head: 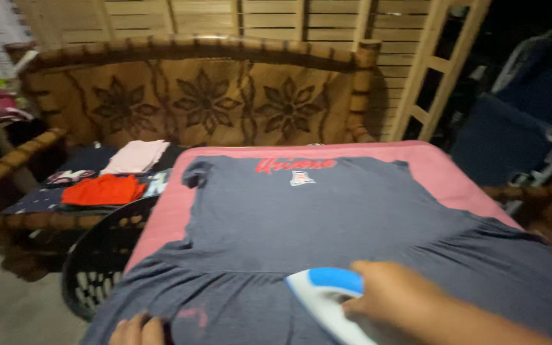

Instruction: The person irons a gray t-shirt laid flat on a pink-covered ironing board. They use a blue and white electric iron, moving it back and forth across the shirt while smoothing the fabric with their left hand. The person adjusts the shirt's position several times to reach different areas and finishes by folding the shirt.

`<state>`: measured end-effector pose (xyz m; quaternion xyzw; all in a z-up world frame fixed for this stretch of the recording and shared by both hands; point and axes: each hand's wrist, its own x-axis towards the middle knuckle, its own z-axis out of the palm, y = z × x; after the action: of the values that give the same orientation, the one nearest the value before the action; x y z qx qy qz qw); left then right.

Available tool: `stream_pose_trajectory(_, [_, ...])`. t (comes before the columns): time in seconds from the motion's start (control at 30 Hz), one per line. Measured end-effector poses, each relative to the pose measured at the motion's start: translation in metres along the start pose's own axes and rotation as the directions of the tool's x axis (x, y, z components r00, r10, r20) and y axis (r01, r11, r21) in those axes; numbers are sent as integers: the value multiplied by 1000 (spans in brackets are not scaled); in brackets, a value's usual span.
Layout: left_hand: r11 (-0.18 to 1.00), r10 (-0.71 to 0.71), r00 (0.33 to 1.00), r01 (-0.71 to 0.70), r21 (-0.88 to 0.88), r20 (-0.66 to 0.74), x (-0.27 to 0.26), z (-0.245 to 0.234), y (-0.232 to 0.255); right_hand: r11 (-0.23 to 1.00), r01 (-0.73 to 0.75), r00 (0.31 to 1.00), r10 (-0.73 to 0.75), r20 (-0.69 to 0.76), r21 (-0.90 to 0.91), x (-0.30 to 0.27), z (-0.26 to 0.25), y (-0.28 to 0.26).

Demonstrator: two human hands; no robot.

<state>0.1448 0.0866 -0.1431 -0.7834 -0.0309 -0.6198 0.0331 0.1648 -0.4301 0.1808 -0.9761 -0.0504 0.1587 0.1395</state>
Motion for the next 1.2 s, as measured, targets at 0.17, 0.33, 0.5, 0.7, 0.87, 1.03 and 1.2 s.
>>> stream_pose_trajectory(0.17, [990, -58, 941, 96, -99, 335, -9, -48, 107, 987, -151, 985, 155, -79, 49, -11, -29, 95])
stream_pose_trajectory(0.33, [982, -191, 543, 110, 157, 818, 90, -113, 180, 941, -286, 958, 282, 48, 183, -32, -48, 94])
stream_pose_trajectory(0.5, [973, -208, 368, 173, 153, 906, 147, -160, 207, 991, -88, 993, 80, 89, 96, -38, -47, 83])
stream_pose_trajectory(0.7, [958, -169, 413, 281, 51, 895, 171, -176, 189, 985, 163, 986, -165, -39, -54, 10, -24, 17])
stream_pose_trajectory(0.87, [957, -224, 504, 275, 91, 834, 160, -195, 153, 998, 33, 998, -35, -45, -52, 52, -13, -66])
stream_pose_trajectory(1.03, [867, -276, 578, 495, -61, 768, 151, -192, 145, 998, 55, 995, -54, 83, -8, 21, -8, -89])
stream_pose_trajectory(1.2, [726, -400, 569, 675, -131, 719, 153, -187, 134, 887, 433, 887, -387, 252, -162, -58, 5, -91])
